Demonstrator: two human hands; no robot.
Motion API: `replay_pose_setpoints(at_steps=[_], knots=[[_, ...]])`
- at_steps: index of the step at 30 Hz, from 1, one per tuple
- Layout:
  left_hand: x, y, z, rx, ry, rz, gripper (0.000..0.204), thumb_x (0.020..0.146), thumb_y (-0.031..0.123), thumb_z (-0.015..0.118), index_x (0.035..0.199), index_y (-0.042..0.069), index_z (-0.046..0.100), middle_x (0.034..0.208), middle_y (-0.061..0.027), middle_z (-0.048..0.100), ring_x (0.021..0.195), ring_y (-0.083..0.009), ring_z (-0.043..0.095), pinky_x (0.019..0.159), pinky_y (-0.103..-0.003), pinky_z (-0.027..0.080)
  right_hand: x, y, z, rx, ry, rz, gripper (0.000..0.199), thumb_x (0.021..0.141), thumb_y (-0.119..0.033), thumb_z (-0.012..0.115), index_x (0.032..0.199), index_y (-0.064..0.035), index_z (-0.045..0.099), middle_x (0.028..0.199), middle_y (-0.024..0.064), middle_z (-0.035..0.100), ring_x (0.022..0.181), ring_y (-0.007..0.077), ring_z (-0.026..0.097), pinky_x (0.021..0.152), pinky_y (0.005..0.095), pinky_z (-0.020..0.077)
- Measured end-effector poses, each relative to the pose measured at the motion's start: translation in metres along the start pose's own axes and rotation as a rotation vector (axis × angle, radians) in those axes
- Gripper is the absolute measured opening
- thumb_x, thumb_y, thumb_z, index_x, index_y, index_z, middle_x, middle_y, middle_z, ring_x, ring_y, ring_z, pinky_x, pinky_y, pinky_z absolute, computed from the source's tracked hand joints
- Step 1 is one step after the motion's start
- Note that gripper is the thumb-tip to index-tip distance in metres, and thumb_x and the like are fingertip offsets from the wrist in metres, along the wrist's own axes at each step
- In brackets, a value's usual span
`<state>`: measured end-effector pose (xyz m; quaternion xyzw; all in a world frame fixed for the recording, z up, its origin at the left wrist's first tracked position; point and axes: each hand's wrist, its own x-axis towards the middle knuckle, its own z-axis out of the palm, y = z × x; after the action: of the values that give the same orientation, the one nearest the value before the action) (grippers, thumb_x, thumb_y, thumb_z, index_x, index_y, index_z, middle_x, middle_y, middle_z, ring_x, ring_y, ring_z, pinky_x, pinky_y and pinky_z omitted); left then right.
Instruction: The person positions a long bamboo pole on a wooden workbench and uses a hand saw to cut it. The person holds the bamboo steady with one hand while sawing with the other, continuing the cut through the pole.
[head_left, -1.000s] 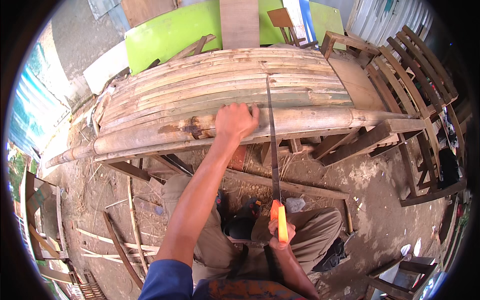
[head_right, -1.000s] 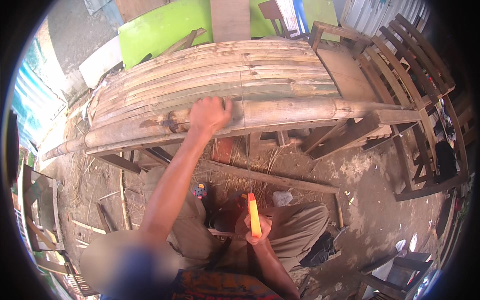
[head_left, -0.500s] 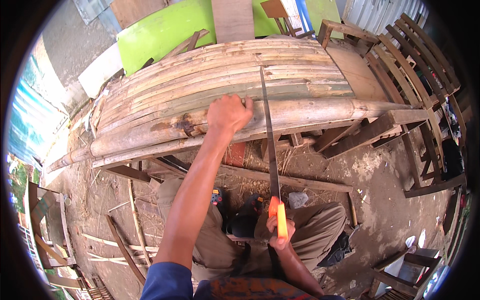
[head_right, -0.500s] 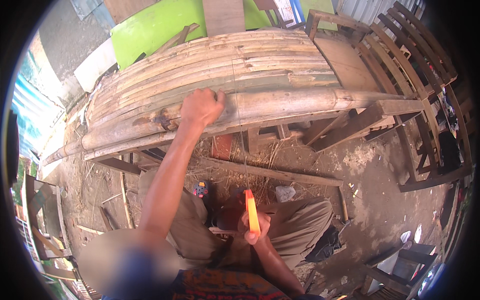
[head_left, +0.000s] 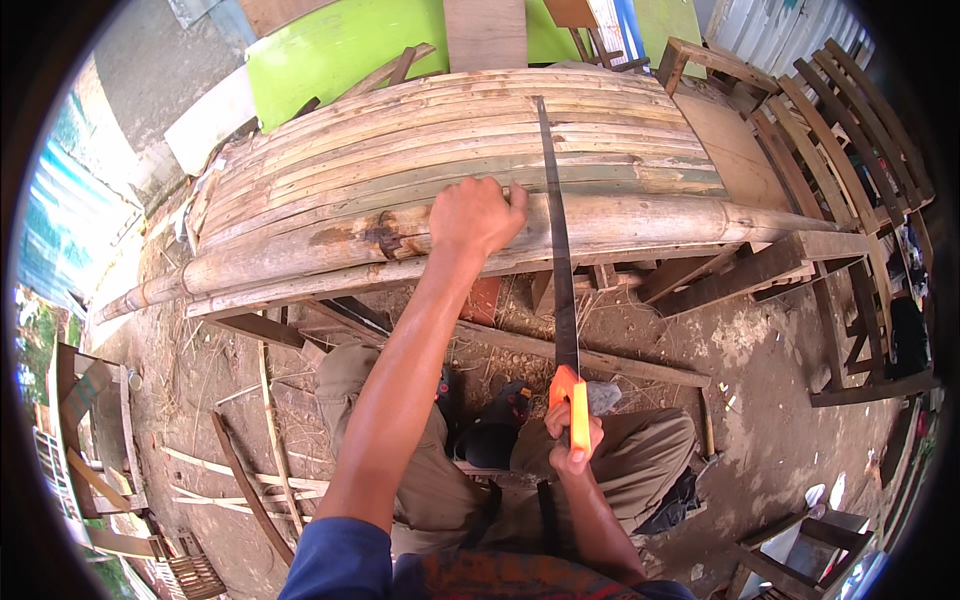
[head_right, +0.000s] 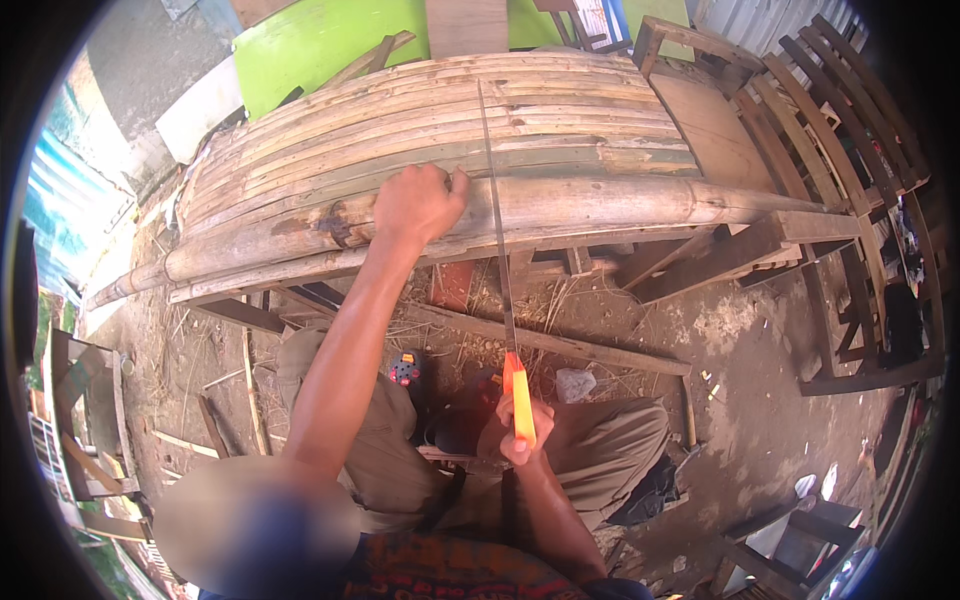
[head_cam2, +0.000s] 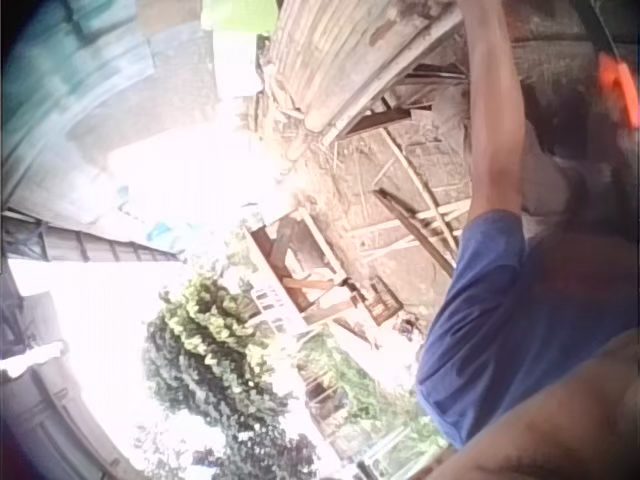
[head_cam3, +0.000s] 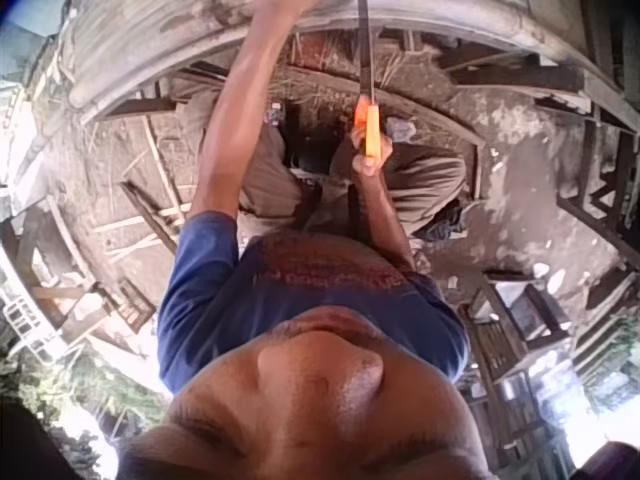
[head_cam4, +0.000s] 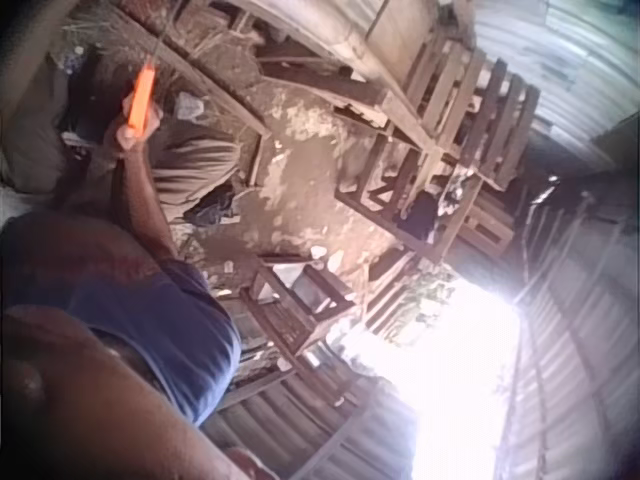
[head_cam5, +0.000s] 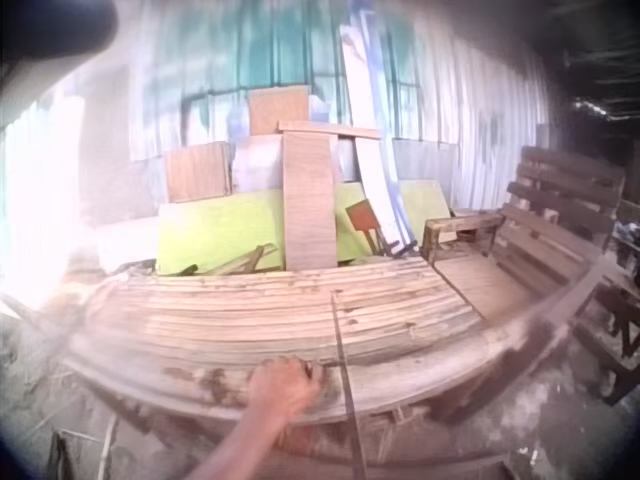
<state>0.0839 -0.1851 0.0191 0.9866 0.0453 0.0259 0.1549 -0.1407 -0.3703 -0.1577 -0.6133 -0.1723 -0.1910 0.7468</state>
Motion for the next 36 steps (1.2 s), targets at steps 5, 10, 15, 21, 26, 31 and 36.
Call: replay_pose_setpoints(at_steps=[5,10,15,21,26,31,36], knots=[[0.000,-0.002,-0.003,0.011,-0.032,-0.012,0.061,0.098,0.043,0.038,0.076,-0.003,0.072,0.076,-0.0247,0.070,0.077,-0.0391,0.071,0.081,-0.048,0.057,-0.004,0.001,0.007,-0.005,-0.002,0.012,0.076,0.090,-0.071,0.048,0.065,0.0003,0.048,0.057,0.0081,0.050,0.049,0.0220,0.053,0.049,0.0322,0.0445],[-0.001,0.001,-0.004,-0.009,0.010,-0.024,0.059,0.097,0.042,0.041,0.075,-0.003,0.072,0.074,-0.0244,0.069,0.074,-0.0392,0.071,0.080,-0.048,0.057,-0.021,0.012,0.009,0.002,0.038,-0.053,0.073,0.092,-0.068,0.047,0.064,-0.0011,0.047,0.055,0.0058,0.048,0.048,0.0203,0.051,0.048,0.0311,0.0428],[-0.003,-0.003,0.006,0.026,0.105,-0.013,0.059,0.097,0.042,0.041,0.075,-0.003,0.072,0.072,-0.0245,0.069,0.073,-0.0390,0.071,0.082,-0.048,0.056,0.076,0.003,0.042,0.055,0.052,0.011,0.075,0.088,-0.071,0.052,0.063,-0.0006,0.045,0.055,0.0056,0.045,0.047,0.0175,0.046,0.045,0.0297,0.0352],[0.001,0.004,-0.002,-0.003,0.029,0.007,0.058,0.097,0.042,0.041,0.075,-0.003,0.072,0.073,-0.0246,0.069,0.072,-0.0390,0.071,0.090,-0.048,0.053,0.012,0.002,0.009,0.027,0.027,-0.017,0.072,0.091,-0.067,0.049,0.064,-0.0009,0.046,0.056,0.0063,0.047,0.047,0.0194,0.049,0.047,0.0313,0.0406],[0.003,0.000,0.004,0.009,0.079,-0.008,0.057,0.096,0.040,0.041,0.075,-0.003,0.072,0.073,-0.0246,0.069,0.071,-0.0394,0.070,0.090,-0.048,0.053,-0.026,-0.016,0.012,0.099,0.047,0.046,0.074,0.089,-0.070,0.052,0.065,-0.0003,0.048,0.056,0.0065,0.048,0.047,0.0187,0.049,0.047,0.0309,0.0409],[0.005,-0.001,0.001,0.002,0.072,-0.017,0.057,0.095,0.041,0.041,0.077,-0.003,0.073,0.076,-0.0259,0.070,0.075,-0.0409,0.071,0.083,-0.049,0.056,0.083,-0.036,0.035,0.118,0.073,0.259,0.076,0.083,-0.075,0.058,0.065,-0.0018,0.046,0.057,0.0054,0.045,0.048,0.0152,0.043,0.045,0.0290,0.0316],[0.005,-0.003,0.006,0.011,0.052,-0.027,0.058,0.094,0.042,0.042,0.080,-0.005,0.073,0.078,-0.0256,0.070,0.078,-0.0421,0.071,0.079,-0.049,0.057,0.028,-0.047,0.027,0.069,0.081,0.249,0.076,0.082,-0.074,0.060,0.065,-0.0019,0.046,0.056,0.0046,0.045,0.047,0.0150,0.043,0.044,0.0284,0.0322]])
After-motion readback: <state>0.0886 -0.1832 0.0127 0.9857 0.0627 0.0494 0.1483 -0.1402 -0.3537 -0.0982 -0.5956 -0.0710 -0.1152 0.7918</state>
